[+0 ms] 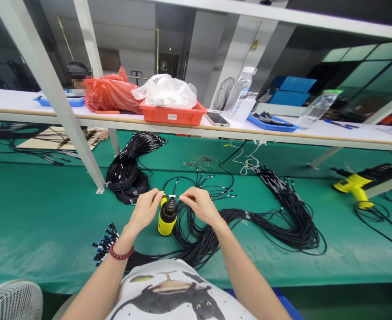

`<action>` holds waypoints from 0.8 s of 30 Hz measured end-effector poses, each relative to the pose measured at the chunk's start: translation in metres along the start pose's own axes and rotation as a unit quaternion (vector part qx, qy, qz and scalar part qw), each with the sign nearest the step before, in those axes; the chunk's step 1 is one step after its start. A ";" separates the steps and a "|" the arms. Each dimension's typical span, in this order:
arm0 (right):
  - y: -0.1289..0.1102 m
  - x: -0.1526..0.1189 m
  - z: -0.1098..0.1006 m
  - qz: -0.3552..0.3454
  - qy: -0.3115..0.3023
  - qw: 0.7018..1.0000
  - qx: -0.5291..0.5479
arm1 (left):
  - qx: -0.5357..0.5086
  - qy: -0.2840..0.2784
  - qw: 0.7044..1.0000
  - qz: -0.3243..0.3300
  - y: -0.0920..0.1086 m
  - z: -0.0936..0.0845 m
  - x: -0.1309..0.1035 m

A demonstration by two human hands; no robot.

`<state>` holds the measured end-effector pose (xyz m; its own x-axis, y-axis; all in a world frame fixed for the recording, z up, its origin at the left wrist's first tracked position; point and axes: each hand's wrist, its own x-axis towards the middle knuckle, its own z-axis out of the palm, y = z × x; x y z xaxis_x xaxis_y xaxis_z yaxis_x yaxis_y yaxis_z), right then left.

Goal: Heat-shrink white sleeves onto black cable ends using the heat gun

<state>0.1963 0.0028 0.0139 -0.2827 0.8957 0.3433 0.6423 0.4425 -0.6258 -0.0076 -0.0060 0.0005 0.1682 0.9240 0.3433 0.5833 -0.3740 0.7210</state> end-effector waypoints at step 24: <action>-0.004 -0.004 -0.005 -0.031 -0.036 0.999 -0.007 | -0.018 -0.020 1.000 0.006 -0.003 0.002 0.001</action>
<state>0.1985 -0.0026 0.0184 -0.3713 0.8680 0.3297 0.6319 0.4964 -0.5952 -0.0075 -0.0034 -0.0024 0.2062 0.9217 0.3286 0.5519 -0.3869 0.7387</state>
